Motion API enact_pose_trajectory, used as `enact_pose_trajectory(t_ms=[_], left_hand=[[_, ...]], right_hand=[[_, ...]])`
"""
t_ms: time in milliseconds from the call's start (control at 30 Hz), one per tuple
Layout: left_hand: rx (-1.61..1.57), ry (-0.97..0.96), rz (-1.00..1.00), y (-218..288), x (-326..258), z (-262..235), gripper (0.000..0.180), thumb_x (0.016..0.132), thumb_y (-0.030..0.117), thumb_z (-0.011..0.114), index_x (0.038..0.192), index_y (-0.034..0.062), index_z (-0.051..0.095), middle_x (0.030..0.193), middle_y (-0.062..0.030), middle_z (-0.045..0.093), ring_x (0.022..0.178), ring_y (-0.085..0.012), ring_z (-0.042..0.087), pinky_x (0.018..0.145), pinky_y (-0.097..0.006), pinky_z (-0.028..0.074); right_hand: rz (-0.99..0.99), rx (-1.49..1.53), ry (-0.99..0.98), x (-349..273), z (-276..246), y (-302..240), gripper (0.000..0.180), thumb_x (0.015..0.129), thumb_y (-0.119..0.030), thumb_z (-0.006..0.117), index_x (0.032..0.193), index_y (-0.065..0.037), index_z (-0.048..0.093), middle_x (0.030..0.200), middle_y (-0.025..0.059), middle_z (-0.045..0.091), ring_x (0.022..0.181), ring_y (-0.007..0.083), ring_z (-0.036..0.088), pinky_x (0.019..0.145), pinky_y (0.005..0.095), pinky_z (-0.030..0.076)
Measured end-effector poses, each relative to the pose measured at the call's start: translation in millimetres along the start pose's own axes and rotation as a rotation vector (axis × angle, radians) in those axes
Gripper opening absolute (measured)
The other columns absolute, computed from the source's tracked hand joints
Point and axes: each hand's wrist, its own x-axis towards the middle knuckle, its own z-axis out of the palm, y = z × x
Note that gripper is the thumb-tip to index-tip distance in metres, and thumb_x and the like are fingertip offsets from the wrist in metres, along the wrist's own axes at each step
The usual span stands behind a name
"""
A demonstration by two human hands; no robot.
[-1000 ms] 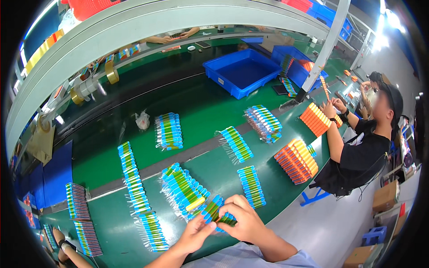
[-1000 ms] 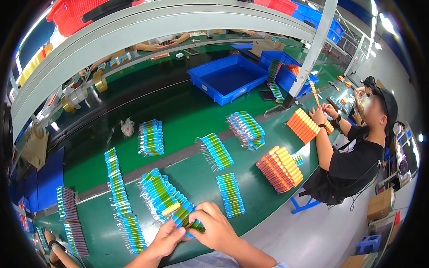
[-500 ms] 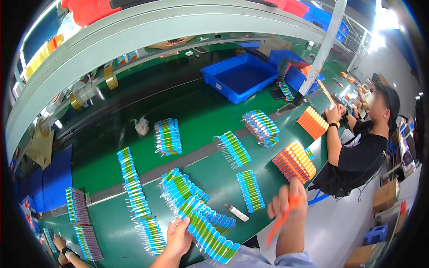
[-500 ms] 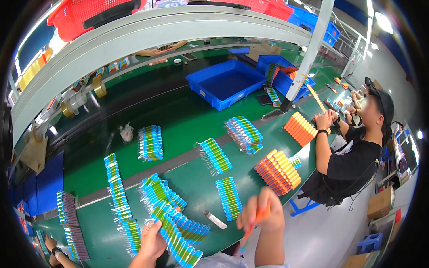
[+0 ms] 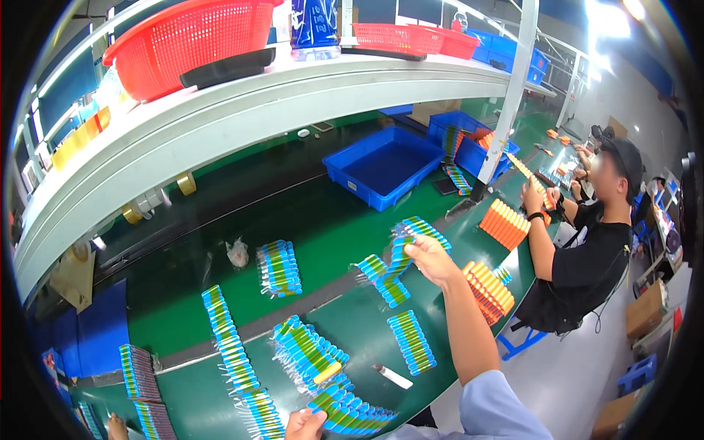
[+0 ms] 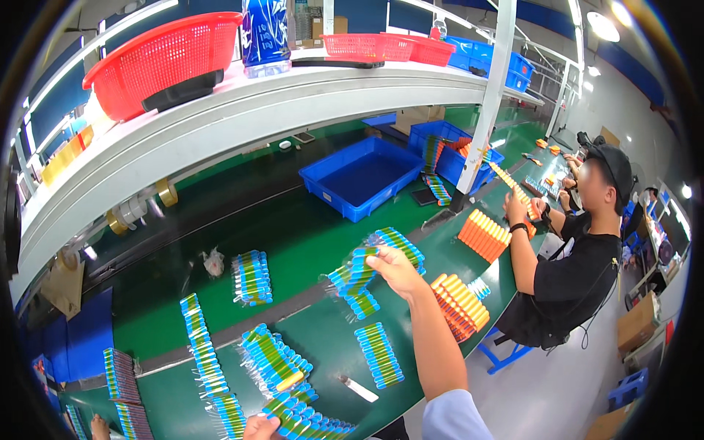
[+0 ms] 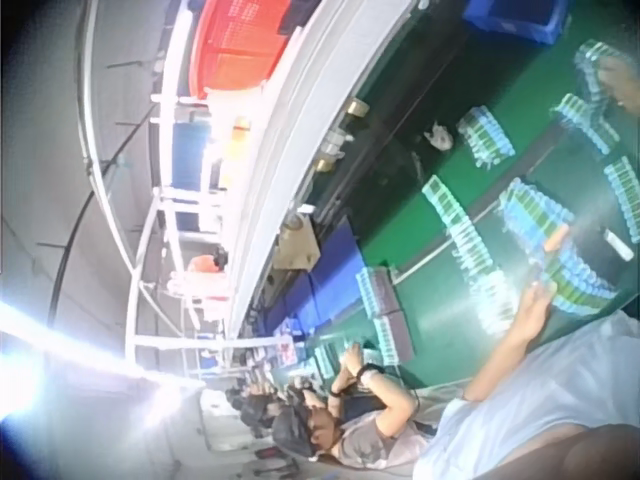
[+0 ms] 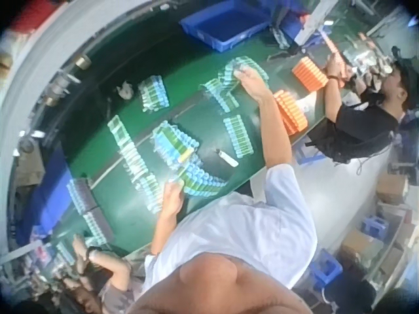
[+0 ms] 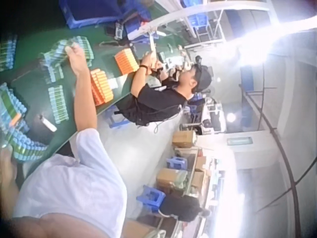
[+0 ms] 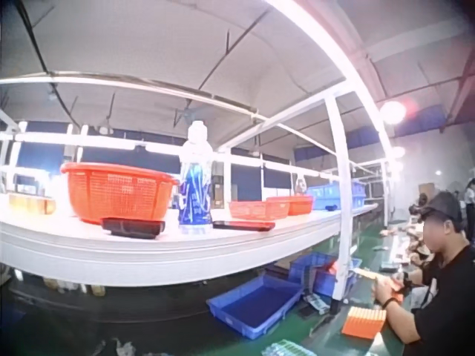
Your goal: The person organizes and stacks plastic stick bundles along an assembly line workbench, then folds and presses the bundles by hand.
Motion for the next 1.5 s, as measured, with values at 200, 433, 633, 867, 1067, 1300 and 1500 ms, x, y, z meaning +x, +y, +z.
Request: enact_pose_trajectory(t_ms=[200,433,633,867,1067,1300,1500], left_hand=[[-0.135,0.018,-0.015,-6,-6,-14,0.008,0.097,0.012,0.062,0.103,0.007,0.065,0.088,0.0028,0.061,0.075,-0.0063,0.054,0.061,-0.025,0.04],[-0.11,-0.049,-0.02,-9,4,-16,0.008,0.097,0.015,0.063,0.096,0.0079,0.067,0.084,0.0042,0.062,0.072,-0.0059,0.053,0.061,-0.024,0.04],[-0.121,-0.018,-0.051,-27,16,-28,0.012,0.098,0.018,0.064,0.099,0.0071,0.068,0.089,0.003,0.064,0.079,-0.007,0.055,0.069,-0.025,0.042],[-0.263,-0.133,-0.128,-7,35,-5,0.049,0.105,0.037,0.048,0.141,0.0042,0.049,0.141,-0.0115,0.057,0.131,-0.0252,0.052,0.11,-0.046,0.04],[-0.38,-0.277,-0.104,25,53,35,0.055,0.107,0.045,0.04,0.145,0.0062,0.042,0.142,-0.0118,0.055,0.128,-0.0295,0.056,0.105,-0.05,0.045],[-0.673,-0.358,-0.212,44,53,50,0.052,0.105,0.043,0.043,0.145,0.0103,0.044,0.143,-0.0118,0.055,0.131,-0.0294,0.054,0.111,-0.053,0.04],[-0.865,-0.335,-0.257,35,54,40,0.053,0.106,0.041,0.037,0.147,0.0079,0.043,0.145,-0.013,0.054,0.133,-0.0313,0.052,0.113,-0.051,0.037]], right_hand=[[0.152,0.417,0.162,9,17,-10,0.028,0.102,-0.016,0.056,0.128,-0.005,0.057,0.117,0.0078,0.065,0.107,0.0183,0.063,0.097,0.0341,0.05],[0.181,-0.67,0.203,32,-8,70,0.034,0.095,-0.019,0.066,0.123,-0.003,0.056,0.112,0.0145,0.065,0.105,0.0254,0.062,0.091,0.0379,0.05],[-0.506,-1.57,0.519,4,57,45,0.038,0.095,-0.018,0.065,0.128,-0.002,0.054,0.108,0.0166,0.065,0.099,0.0293,0.065,0.087,0.0412,0.051],[-0.036,-0.559,-0.142,-102,151,-26,0.065,0.082,-0.026,0.083,0.132,-0.003,0.048,0.092,0.007,0.057,0.079,0.0141,0.056,0.069,0.0312,0.051],[0.02,-0.552,-0.058,-141,154,-1,0.052,0.08,-0.024,0.085,0.122,-0.005,0.062,0.098,0.0071,0.066,0.076,0.0156,0.061,0.073,0.0298,0.053],[-0.34,-0.881,-0.005,-154,164,-7,0.046,0.075,-0.015,0.085,0.118,-0.006,0.07,0.122,0.0148,0.064,0.106,0.0288,0.065,0.088,0.0367,0.054],[-0.487,-0.83,-0.015,-160,169,0,0.046,0.074,-0.028,0.085,0.116,-0.015,0.073,0.129,0.012,0.061,0.116,0.0337,0.058,0.098,0.048,0.048]])
